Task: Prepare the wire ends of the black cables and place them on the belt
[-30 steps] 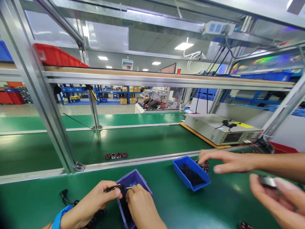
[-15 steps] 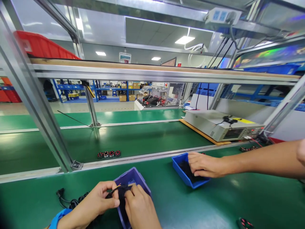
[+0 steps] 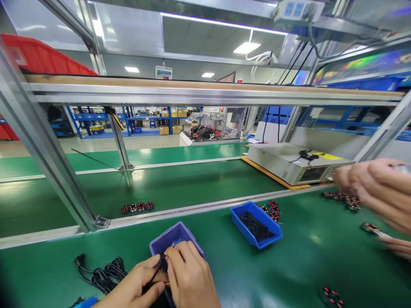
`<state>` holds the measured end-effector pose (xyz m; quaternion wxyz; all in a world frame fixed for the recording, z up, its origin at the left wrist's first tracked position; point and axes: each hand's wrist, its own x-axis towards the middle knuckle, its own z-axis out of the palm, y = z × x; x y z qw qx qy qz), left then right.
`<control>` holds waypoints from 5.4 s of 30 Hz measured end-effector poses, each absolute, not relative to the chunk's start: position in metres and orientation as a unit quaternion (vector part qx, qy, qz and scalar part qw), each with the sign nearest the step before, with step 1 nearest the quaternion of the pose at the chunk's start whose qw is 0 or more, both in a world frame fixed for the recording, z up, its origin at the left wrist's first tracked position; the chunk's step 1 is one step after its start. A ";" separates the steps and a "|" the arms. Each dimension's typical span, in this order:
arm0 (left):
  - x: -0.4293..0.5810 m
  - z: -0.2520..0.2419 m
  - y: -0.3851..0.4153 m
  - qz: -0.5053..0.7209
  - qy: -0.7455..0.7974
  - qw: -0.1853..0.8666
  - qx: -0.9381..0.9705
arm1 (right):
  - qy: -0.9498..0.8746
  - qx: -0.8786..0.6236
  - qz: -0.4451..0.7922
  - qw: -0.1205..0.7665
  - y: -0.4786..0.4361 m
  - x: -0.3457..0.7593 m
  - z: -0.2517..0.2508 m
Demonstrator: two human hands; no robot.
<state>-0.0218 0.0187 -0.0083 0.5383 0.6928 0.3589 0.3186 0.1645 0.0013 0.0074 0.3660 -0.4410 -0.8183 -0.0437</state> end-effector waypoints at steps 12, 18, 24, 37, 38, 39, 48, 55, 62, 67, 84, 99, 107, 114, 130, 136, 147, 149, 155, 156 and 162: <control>-0.018 0.001 0.021 0.377 0.380 0.692 0.484 | -0.816 -0.430 0.034 0.386 -0.002 0.154 -0.005; -0.019 0.012 0.022 0.400 0.389 0.699 0.447 | -0.753 -0.428 0.074 0.494 -0.005 0.159 0.013; -0.017 0.017 0.020 0.404 0.385 0.702 0.442 | -0.735 -0.437 0.121 0.504 -0.004 0.158 0.010; -0.018 0.011 0.018 0.407 0.370 0.704 0.449 | -0.666 -0.454 0.231 0.545 -0.005 0.149 0.006; -0.018 0.013 0.018 0.409 0.371 0.704 0.446 | -0.663 -0.457 0.235 0.545 -0.005 0.149 0.005; -0.018 0.015 0.018 0.409 0.372 0.705 0.443 | -0.658 -0.459 0.240 0.546 -0.004 0.149 0.004; -0.017 0.008 0.020 0.423 0.367 0.711 0.426 | -0.640 -0.465 0.280 0.544 -0.001 0.144 -0.005; -0.016 -0.007 0.020 0.439 0.368 0.687 0.447 | -0.717 -0.446 0.123 0.521 -0.004 0.147 -0.005; -0.018 -0.005 0.021 0.422 0.378 0.692 0.447 | -0.662 -0.458 0.264 0.531 0.002 0.154 -0.004; -0.018 -0.002 0.019 0.406 0.379 0.691 0.462 | -0.589 -0.459 0.371 0.552 0.000 0.150 0.000; -0.017 -0.001 0.019 0.389 0.393 0.681 0.480 | -0.546 -0.473 0.424 0.547 0.011 0.165 -0.001; -0.018 -0.001 0.019 0.385 0.390 0.682 0.485 | -0.613 -0.462 0.369 0.523 0.002 0.158 0.004; -0.018 -0.002 0.019 0.384 0.393 0.667 0.503 | -0.667 -0.456 0.299 0.508 0.000 0.160 0.013; -0.018 -0.012 0.021 0.387 0.398 0.644 0.526 | -0.699 -0.447 0.280 0.483 -0.002 0.162 0.016; -0.021 -0.006 0.021 0.383 0.417 0.612 0.553 | -0.703 -0.453 0.289 0.466 -0.002 0.164 0.018; -0.017 -0.002 0.018 0.395 0.408 0.652 0.502 | -0.592 -0.486 0.369 0.527 0.000 0.163 0.015; -0.017 0.001 0.018 0.385 0.404 0.661 0.501 | -0.607 -0.477 0.367 0.519 0.001 0.156 0.010; -0.017 0.001 0.018 0.384 0.405 0.662 0.500 | -0.614 -0.473 0.370 0.512 0.001 0.158 0.011; -0.017 -0.001 0.018 0.385 0.400 0.661 0.505 | -0.608 -0.473 0.375 0.516 0.000 0.159 0.013; -0.017 -0.001 0.019 0.384 0.399 0.661 0.506 | -0.613 -0.472 0.374 0.511 0.000 0.160 0.013; -0.018 -0.004 0.020 0.377 0.395 0.658 0.519 | -0.643 -0.464 0.385 0.472 0.001 0.163 0.017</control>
